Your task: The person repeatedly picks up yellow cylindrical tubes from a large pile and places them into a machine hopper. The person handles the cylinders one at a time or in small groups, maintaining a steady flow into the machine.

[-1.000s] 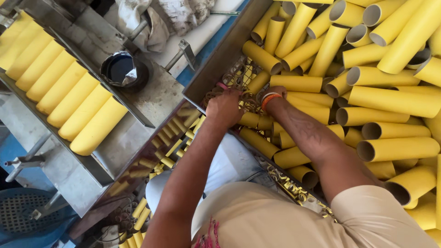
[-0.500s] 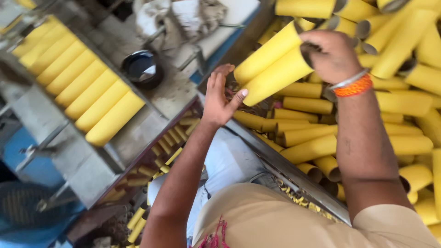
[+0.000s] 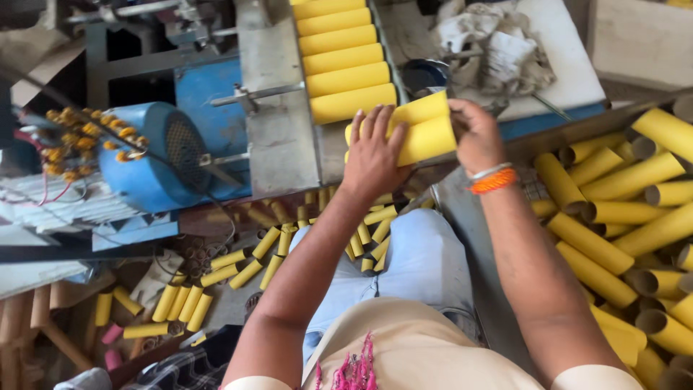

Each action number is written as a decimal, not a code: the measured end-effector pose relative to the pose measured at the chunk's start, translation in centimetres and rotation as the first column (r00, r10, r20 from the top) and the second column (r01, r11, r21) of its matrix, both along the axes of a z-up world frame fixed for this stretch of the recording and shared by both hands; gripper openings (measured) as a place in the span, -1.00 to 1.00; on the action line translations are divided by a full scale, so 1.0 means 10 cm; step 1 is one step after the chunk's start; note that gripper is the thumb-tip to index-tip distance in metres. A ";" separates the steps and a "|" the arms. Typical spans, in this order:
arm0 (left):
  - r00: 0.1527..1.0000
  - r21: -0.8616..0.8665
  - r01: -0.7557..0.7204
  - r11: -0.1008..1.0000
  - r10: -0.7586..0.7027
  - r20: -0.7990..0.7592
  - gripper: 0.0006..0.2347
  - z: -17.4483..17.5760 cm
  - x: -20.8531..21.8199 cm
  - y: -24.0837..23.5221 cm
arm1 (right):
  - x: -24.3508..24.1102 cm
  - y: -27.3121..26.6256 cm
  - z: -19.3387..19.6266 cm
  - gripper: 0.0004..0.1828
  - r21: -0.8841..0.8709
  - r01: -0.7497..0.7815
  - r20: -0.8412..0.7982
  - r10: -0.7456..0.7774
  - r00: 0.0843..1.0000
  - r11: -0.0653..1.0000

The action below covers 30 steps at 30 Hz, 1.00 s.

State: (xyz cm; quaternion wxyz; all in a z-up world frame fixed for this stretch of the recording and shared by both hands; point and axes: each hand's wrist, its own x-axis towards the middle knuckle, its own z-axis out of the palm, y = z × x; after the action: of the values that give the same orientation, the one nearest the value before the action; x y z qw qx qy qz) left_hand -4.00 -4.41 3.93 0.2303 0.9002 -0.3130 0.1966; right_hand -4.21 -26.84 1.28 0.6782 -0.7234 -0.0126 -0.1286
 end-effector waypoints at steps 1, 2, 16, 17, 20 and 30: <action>0.999 0.024 -0.030 0.999 0.030 -0.016 -0.34 -0.07 0.06 0.11 | 0.11 0.12 -0.05 -0.72 -0.137 -0.025 0.015 0.027 1.000 0.990; 0.998 0.048 -0.051 0.998 0.053 -0.033 -0.35 -0.15 0.10 0.21 | 0.17 0.20 -0.09 -0.68 -0.270 -0.039 0.028 0.048 0.998 0.962; 0.996 0.084 -0.072 0.994 0.076 -0.042 -0.41 -0.28 0.14 0.10 | -0.53 -1.11 -0.29 -0.73 -0.350 0.160 -0.110 -0.211 0.971 0.923; 0.999 0.015 -0.030 0.999 0.030 -0.043 -0.46 -0.24 0.11 -0.02 | -0.66 -1.26 -0.41 -0.73 -0.261 0.181 -0.154 -0.226 0.962 0.948; 0.976 -0.185 0.203 0.961 -0.215 -0.043 -0.53 -0.20 -0.12 -0.56 | -1.10 -1.38 -0.92 -0.80 -0.521 0.193 -0.197 -0.337 0.921 0.831; 0.769 -0.146 0.547 0.824 -0.564 -0.301 -0.66 -0.49 -0.50 -2.03 | -1.86 -2.12 -1.47 -0.54 -0.650 0.332 -0.457 -0.700 0.549 0.684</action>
State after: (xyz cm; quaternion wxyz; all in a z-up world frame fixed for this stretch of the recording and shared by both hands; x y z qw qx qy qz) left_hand -8.95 -24.74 -0.97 0.3496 0.7811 -0.5167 -0.0263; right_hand -22.84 -48.03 -13.38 0.3534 -0.8322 0.4243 -0.0502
